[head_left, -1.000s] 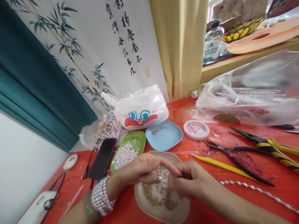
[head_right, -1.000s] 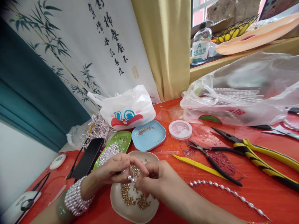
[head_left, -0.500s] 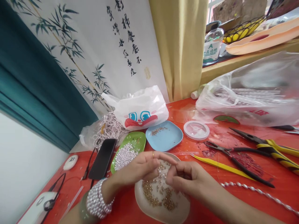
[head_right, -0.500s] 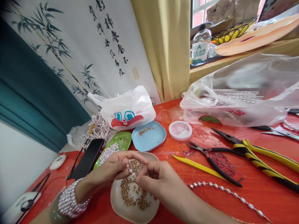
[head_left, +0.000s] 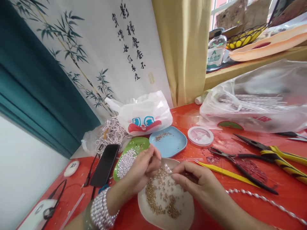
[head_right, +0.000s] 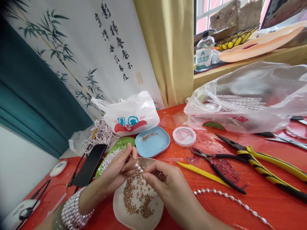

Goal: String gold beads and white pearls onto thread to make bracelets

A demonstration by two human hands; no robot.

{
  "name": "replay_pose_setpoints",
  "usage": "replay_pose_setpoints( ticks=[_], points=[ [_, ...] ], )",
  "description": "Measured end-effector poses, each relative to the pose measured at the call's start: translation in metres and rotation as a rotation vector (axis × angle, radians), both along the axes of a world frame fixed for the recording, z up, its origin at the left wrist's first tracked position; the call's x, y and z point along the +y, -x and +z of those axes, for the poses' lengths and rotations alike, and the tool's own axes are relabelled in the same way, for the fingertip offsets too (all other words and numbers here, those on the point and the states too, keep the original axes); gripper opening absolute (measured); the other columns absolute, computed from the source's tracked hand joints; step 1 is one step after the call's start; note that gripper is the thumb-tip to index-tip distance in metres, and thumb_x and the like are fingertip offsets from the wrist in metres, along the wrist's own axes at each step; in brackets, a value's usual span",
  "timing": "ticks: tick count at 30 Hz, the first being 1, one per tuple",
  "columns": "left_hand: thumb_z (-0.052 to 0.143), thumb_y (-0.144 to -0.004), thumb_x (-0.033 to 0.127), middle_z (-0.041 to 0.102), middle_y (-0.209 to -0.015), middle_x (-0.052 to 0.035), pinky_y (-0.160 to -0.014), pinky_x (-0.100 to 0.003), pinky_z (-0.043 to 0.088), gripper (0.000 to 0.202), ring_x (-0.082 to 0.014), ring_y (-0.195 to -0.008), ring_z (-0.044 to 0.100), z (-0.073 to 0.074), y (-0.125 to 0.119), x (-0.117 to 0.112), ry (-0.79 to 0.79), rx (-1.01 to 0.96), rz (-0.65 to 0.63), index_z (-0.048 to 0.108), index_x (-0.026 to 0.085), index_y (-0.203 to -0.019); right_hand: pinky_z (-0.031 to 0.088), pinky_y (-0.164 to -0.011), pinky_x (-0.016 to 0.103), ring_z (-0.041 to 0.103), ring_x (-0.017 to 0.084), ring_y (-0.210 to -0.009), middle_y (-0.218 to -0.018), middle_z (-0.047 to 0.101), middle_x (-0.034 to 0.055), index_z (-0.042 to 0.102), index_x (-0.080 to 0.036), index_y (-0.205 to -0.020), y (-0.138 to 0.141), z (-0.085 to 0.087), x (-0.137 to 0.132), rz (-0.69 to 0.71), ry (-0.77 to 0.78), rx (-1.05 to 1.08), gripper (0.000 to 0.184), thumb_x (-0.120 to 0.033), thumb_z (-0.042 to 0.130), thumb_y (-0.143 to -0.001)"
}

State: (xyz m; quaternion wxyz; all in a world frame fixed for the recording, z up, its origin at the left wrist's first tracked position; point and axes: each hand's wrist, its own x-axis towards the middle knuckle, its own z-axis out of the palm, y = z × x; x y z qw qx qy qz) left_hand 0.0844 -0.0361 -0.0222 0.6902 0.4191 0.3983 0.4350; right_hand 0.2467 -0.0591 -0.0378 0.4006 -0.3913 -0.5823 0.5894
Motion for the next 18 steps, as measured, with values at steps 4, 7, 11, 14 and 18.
replay_pose_setpoints(
  ticks=[4, 7, 11, 14, 18],
  points=[
    [0.05, -0.08, 0.03, 0.023, -0.05, 0.008, -0.037, -0.015, 0.01, 0.022, -0.0039, -0.041, 0.013, 0.004, -0.002, 0.0, 0.236, -0.081, -0.005, 0.054, 0.011, -0.069, 0.038, -0.05, 0.02, 0.045, 0.009, -0.053, -0.057, 0.051, -0.0033, 0.058, -0.018, -0.063, 0.0, 0.002, 0.001, -0.067, 0.011, 0.007, 0.011, -0.027, 0.056, -0.069],
    [0.048, -0.075, 0.017, 0.029, -0.055, 0.006, -0.038, -0.015, 0.014, 0.017, -0.0033, -0.043, 0.018, 0.01, -0.003, -0.002, 0.271, -0.109, 0.02, 0.06, 0.007, -0.084, 0.039, -0.05, 0.02, 0.046, 0.009, -0.052, -0.056, 0.052, -0.0034, 0.058, -0.019, -0.062, 0.0, 0.002, 0.002, -0.121, 0.028, 0.029, 0.011, -0.029, 0.059, -0.066],
    [0.052, -0.072, 0.01, 0.043, -0.064, 0.0019, -0.038, -0.015, 0.014, 0.027, -0.0027, -0.044, 0.021, 0.009, -0.003, -0.003, 0.167, -0.044, 0.045, 0.06, 0.008, -0.097, 0.041, -0.051, 0.02, 0.049, 0.01, -0.053, -0.058, 0.056, -0.0026, 0.06, -0.019, -0.062, 0.0, 0.002, 0.004, -0.159, 0.002, 0.044, 0.011, -0.03, 0.06, -0.064],
    [0.053, -0.076, 0.014, 0.05, -0.068, -0.0009, -0.038, -0.015, 0.013, 0.023, -0.0025, -0.044, 0.021, 0.005, -0.003, -0.002, 0.12, -0.033, 0.015, 0.059, 0.01, -0.097, 0.042, -0.052, 0.021, 0.05, 0.011, -0.055, -0.059, 0.058, -0.0017, 0.06, -0.019, -0.062, -0.001, 0.002, 0.005, -0.178, -0.016, 0.021, 0.012, -0.031, 0.06, -0.065],
    [0.054, -0.079, 0.024, 0.051, -0.07, -0.0025, -0.039, -0.015, 0.014, 0.021, -0.0029, -0.046, 0.022, 0.004, -0.003, -0.001, 0.075, -0.024, -0.048, 0.06, 0.01, -0.093, 0.042, -0.051, 0.021, 0.051, 0.011, -0.056, -0.06, 0.058, -0.0012, 0.06, -0.018, -0.064, -0.003, 0.0, 0.007, -0.176, -0.044, -0.02, 0.015, -0.032, 0.057, -0.067]
  ],
)
